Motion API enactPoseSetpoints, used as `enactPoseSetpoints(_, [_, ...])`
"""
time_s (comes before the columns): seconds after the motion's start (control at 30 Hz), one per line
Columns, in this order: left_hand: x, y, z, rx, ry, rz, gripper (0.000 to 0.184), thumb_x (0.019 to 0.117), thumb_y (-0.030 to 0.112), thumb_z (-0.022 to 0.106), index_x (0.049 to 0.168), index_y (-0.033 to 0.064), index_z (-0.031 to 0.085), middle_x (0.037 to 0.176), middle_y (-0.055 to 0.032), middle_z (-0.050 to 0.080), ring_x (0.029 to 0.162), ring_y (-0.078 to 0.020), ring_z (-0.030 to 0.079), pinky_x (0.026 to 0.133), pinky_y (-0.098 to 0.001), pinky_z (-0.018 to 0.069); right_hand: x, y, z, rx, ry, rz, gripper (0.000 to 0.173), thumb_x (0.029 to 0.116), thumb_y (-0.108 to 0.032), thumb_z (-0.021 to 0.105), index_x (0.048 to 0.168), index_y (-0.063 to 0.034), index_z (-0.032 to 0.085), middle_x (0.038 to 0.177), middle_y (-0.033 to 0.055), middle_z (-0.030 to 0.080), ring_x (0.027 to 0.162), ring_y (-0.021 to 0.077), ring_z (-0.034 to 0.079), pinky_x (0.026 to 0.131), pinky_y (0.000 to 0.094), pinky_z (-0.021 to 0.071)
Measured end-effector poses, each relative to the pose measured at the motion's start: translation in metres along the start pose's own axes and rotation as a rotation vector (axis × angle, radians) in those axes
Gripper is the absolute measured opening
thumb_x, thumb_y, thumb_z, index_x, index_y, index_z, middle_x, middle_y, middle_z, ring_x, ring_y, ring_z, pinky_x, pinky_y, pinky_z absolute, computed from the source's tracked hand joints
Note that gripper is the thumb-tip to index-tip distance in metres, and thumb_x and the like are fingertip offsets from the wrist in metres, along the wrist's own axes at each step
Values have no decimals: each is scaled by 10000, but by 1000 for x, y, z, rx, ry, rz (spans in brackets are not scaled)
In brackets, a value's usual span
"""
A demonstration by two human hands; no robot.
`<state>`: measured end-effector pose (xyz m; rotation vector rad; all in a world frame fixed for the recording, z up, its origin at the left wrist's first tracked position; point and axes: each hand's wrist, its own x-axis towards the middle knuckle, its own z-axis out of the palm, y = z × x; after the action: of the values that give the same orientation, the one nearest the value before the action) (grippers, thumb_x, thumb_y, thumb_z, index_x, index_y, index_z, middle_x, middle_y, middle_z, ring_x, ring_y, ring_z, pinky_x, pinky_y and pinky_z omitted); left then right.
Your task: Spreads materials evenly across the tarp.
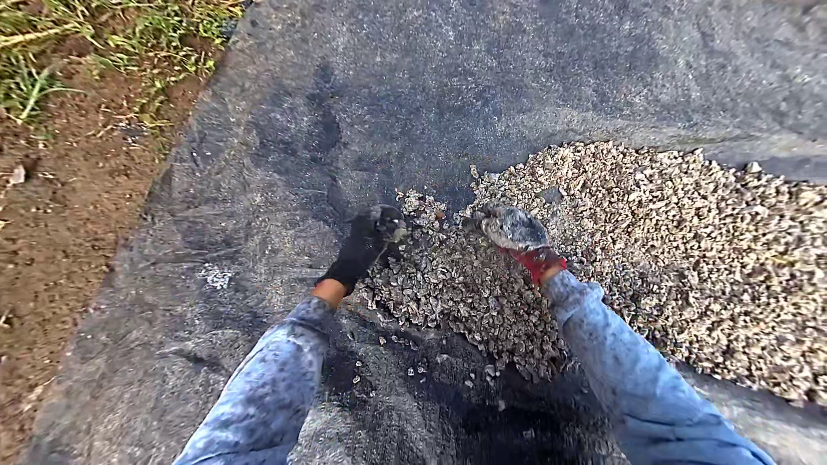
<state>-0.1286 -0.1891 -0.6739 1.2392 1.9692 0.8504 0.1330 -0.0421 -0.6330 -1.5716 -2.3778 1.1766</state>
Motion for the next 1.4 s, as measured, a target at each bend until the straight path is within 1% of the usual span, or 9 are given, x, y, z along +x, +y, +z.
enactPoseSetpoints(0.13, [45,9,-19,-121,210,51,380,1015,83,588,1387,17,545,1110,-163,666,880,-167,675,805,-366,589,44,27,9,90,285,-422,380,1064,-243,534,1251,74,630,1121,286,686,975,324,701,839,410,586])
enactPoseSetpoints(0.3, [45,30,-25,-282,243,69,291,1043,73,541,1319,-20,541,1046,-127,672,771,-130,707,701,-312,624,4,-35,-21,-46,-4,88,471,1103,-243,467,1438,86,508,1481,301,513,1422,414,461,1202,543,298])
enactPoseSetpoints(0.4, [43,39,-27,-249,273,96,216,1047,113,537,1221,-9,576,850,-52,654,567,-70,612,512,-228,543,8,-9,15,-259,115,-371,328,966,-326,700,1177,-76,727,1117,218,724,1031,396,697,874,629,536])
enactPoseSetpoints(0.47, [42,39,-27,-204,299,91,207,1062,161,526,1157,3,622,792,-34,643,524,-53,581,475,-210,512,-13,-1,50,-366,18,-501,495,862,-447,787,1322,-302,677,1331,145,647,1204,364,621,938,637,509])
enactPoseSetpoints(0.57, [43,36,-30,-95,319,105,272,1075,209,505,1145,-5,658,820,-51,643,568,-61,572,531,-238,513,-54,18,98,-348,-43,-504,553,980,-138,614,1523,-151,514,1574,263,423,1458,480,372,1163,685,243])
enactPoseSetpoints(0.77, [6,12,-12,471,-104,235,506,917,188,763,1384,67,609,1422,-210,587,1334,-421,538,1119,-647,379,-56,29,46,-100,-34,-119,462,1021,-110,599,1469,-21,529,1472,247,547,1386,404,507,1162,568,373])
enactPoseSetpoints(0.97, [14,-75,37,412,-177,282,393,1007,210,629,1375,73,613,1433,-184,582,1336,-356,551,1105,-586,434,-73,9,-3,-260,-244,248,487,1087,-166,486,1515,57,416,1574,280,409,1501,408,345,1230,538,245])
enactPoseSetpoints(1.13, [8,24,-11,122,-61,41,428,1062,94,512,1472,-16,465,1410,-257,556,1296,-346,559,1115,-504,422,-2,-5,45,-312,146,-478,436,989,-205,653,1413,-112,622,1402,202,622,1304,405,580,1087,634,416])
enactPoseSetpoints(1.4, [-7,-6,-40,-71,229,170,297,1020,139,615,1291,20,578,1134,-196,661,935,-285,652,825,-474,549,83,-51,138,-43,183,-499,404,1049,-144,516,1419,6,578,1461,252,555,1416,372,474,1225,494,286])
